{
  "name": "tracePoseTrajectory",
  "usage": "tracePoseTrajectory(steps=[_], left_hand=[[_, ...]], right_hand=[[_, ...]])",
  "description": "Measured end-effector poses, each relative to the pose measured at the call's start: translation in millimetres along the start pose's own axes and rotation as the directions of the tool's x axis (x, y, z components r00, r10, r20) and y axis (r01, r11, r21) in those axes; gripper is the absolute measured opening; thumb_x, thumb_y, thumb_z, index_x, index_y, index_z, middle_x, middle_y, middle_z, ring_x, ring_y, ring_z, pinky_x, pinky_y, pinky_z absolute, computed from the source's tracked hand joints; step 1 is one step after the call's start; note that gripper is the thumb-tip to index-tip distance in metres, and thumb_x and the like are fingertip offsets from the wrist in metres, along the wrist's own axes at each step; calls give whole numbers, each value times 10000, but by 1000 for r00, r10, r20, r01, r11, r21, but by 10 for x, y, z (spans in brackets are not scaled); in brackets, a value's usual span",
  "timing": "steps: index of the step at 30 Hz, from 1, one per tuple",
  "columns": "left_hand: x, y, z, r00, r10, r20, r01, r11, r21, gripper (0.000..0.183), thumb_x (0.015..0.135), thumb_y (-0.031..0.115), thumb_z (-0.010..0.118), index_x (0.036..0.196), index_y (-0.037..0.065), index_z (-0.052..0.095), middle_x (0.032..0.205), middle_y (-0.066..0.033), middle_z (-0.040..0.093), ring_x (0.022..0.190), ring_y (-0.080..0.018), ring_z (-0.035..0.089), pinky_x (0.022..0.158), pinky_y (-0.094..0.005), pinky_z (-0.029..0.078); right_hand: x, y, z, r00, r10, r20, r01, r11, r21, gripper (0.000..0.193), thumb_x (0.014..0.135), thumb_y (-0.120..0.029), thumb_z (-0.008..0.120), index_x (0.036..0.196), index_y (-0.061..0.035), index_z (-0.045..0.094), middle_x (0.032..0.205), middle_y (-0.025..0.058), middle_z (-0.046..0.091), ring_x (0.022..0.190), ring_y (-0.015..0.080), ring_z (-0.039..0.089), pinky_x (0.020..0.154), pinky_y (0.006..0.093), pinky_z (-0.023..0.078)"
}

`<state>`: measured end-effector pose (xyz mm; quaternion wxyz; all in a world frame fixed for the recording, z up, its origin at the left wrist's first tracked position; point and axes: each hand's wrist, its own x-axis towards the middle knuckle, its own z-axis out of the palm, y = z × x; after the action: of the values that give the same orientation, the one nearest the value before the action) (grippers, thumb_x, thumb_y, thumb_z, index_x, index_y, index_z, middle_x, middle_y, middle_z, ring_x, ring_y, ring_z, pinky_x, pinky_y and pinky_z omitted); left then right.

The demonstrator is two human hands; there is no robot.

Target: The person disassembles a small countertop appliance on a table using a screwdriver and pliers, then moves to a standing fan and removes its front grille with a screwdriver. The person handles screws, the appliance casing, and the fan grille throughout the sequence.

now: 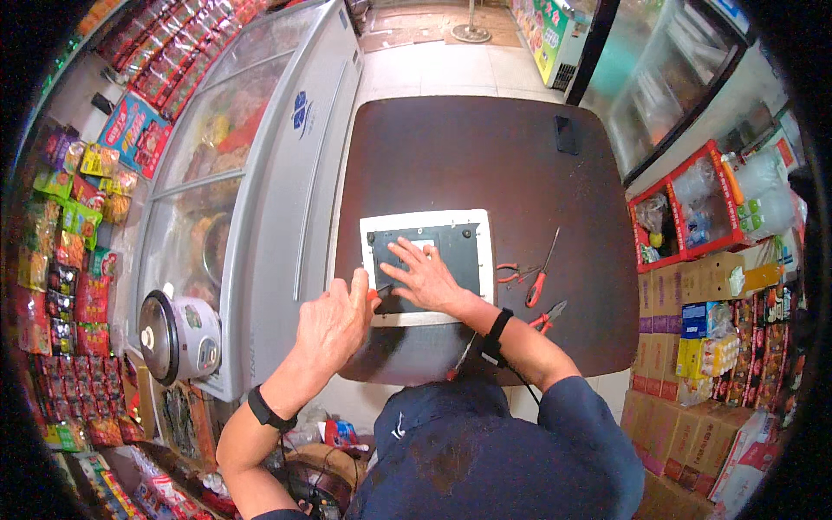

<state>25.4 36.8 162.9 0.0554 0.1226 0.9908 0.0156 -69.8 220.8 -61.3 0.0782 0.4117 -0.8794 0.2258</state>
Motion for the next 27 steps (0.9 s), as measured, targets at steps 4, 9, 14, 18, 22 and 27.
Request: tracePoseTrajectory(steps=[4,9,14,18,22,27], left_hand=[[9,-57,35,981,178,-82,-181,983,-31,278,1009,187,674,1240,85,558,982,-163,610,854,-388,707,645,-510,571],[-34,-129,21,938,326,-118,-336,939,-71,264,955,156,732,1153,63,583,1046,-150,563,980,-370,698,695,-497,584],[-4,-113,33,991,135,-11,-136,988,-70,235,1017,261,697,1086,57,601,969,-167,598,785,-388,713,604,-508,567],[-14,-138,98,974,224,-40,-225,973,-41,180,1005,201,687,1091,66,606,981,-163,601,826,-380,685,656,-501,567],[-56,-176,118,928,352,-123,-358,934,-25,211,949,148,701,1121,80,599,951,-148,569,878,-365,636,751,-494,560],[-83,-147,117,994,107,-24,-108,993,-37,252,979,226,710,1135,84,571,911,-147,584,819,-354,667,649,-480,567]], right_hand=[[-97,26,-29,994,35,-103,-38,999,-33,653,882,-401,833,1473,-227,618,1641,168,438,1564,373,342,1116,591,355],[-258,21,-34,987,138,-80,-144,987,-72,683,948,-463,758,1538,-189,550,1676,208,384,1593,400,289,1158,626,319],[-195,26,-63,980,191,-50,-196,968,-153,746,953,-503,739,1562,-133,516,1698,221,354,1604,394,273,1131,584,361],[-167,13,-78,978,181,-103,-193,975,-112,748,920,-452,791,1546,-131,537,1673,224,380,1563,387,351,1075,543,387],[-158,0,-87,972,201,-122,-214,972,-97,737,910,-419,809,1537,-136,545,1670,231,379,1559,392,354,1063,531,392],[-170,-28,-82,968,211,-134,-225,969,-101,748,895,-417,823,1540,-159,547,1663,239,382,1556,403,355,1070,541,388]])
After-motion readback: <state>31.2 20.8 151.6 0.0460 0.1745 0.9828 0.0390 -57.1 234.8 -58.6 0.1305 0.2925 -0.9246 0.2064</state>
